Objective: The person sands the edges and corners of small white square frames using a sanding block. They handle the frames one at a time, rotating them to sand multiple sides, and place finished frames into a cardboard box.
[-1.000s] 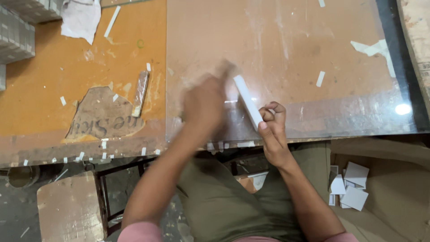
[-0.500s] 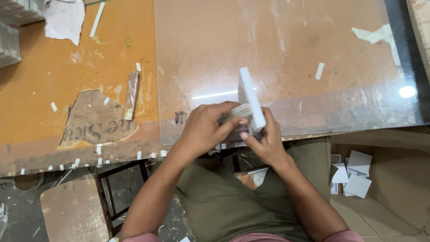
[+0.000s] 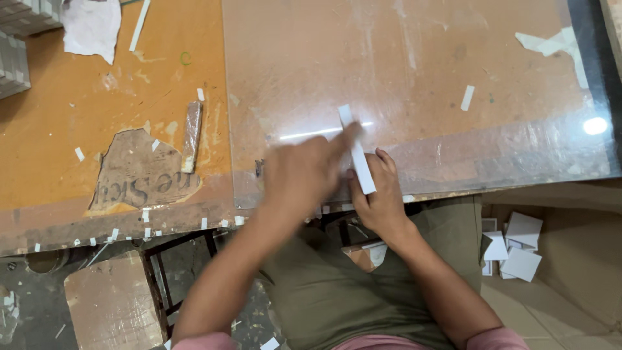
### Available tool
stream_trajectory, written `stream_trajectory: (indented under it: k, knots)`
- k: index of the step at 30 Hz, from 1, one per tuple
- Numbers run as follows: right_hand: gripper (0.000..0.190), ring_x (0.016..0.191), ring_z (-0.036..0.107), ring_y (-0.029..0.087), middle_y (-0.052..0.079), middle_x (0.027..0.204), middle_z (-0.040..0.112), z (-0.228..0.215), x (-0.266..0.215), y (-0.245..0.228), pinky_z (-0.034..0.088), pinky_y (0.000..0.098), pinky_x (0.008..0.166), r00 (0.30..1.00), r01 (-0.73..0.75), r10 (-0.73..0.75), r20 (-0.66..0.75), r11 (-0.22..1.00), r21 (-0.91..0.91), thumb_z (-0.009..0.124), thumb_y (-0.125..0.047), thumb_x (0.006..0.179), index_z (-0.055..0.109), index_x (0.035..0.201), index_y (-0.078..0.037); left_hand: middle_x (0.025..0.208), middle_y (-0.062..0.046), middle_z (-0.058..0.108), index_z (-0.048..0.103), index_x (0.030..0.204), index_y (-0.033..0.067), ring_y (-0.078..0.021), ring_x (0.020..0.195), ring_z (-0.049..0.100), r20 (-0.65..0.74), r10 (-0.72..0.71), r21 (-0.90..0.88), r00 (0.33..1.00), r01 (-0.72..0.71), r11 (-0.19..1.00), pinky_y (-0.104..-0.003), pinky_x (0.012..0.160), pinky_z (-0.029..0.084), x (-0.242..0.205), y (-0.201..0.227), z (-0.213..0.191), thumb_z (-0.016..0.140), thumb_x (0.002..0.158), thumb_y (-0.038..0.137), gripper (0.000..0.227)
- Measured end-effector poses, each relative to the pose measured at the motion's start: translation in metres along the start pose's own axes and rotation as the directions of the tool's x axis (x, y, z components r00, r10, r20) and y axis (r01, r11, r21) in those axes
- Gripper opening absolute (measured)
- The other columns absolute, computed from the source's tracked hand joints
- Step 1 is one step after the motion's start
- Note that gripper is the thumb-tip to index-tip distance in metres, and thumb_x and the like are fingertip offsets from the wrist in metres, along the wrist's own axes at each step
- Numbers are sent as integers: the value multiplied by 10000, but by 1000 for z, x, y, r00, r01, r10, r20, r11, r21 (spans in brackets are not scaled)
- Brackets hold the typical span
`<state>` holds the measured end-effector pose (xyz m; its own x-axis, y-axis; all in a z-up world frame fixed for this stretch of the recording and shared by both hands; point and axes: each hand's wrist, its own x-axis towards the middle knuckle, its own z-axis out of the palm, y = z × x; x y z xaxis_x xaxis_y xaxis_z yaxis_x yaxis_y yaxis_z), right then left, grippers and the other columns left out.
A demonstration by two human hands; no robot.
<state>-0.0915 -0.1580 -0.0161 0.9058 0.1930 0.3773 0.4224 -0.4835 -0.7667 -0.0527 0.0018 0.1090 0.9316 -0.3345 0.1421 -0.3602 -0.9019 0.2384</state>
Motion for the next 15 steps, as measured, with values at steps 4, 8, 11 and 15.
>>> stream_trajectory:
  k: [4, 8, 11, 15]
  knots:
    - [150, 941, 608, 410, 186, 961, 611, 2, -2, -3, 383, 572, 1139, 999, -35, 36, -18, 998, 57, 580, -76, 1001, 577, 1090, 45, 708, -56, 690, 666, 1354, 230, -226, 538, 587, 230, -413, 205, 881, 372, 906, -433, 525, 481, 56, -51, 4, 484, 1182, 377, 291]
    - [148, 974, 585, 422, 195, 962, 602, 3, 2, 4, 383, 549, 1130, 999, -14, 15, -30, 999, 45, 612, -94, 997, 587, 1084, 24, 839, -87, 768, 653, 1400, 154, -187, 585, 612, -28, -287, -438, 957, 247, 864, -355, 605, 508, 54, -67, 22, 698, 990, 313, 442]
    - [290, 1065, 597, 402, 199, 1073, 612, 4, 2, 5, 342, 563, 1153, 1000, 4, -5, 23, 999, 37, 641, -120, 948, 573, 1188, 28, 917, -114, 772, 617, 1369, 80, -234, 605, 596, 89, -60, -678, 994, 104, 728, -348, 623, 535, 36, -49, 28, 824, 843, 280, 599]
    - [808, 1292, 509, 414, 203, 1275, 560, -16, 20, 10, 229, 609, 1199, 963, 98, -106, 246, 994, 45, 835, -345, 740, 474, 1371, 7, 981, -124, 753, 651, 1255, 66, -206, 810, 750, -101, 92, -593, 991, -134, 794, -324, 717, 595, 15, -31, 16, 866, 816, 248, 522]
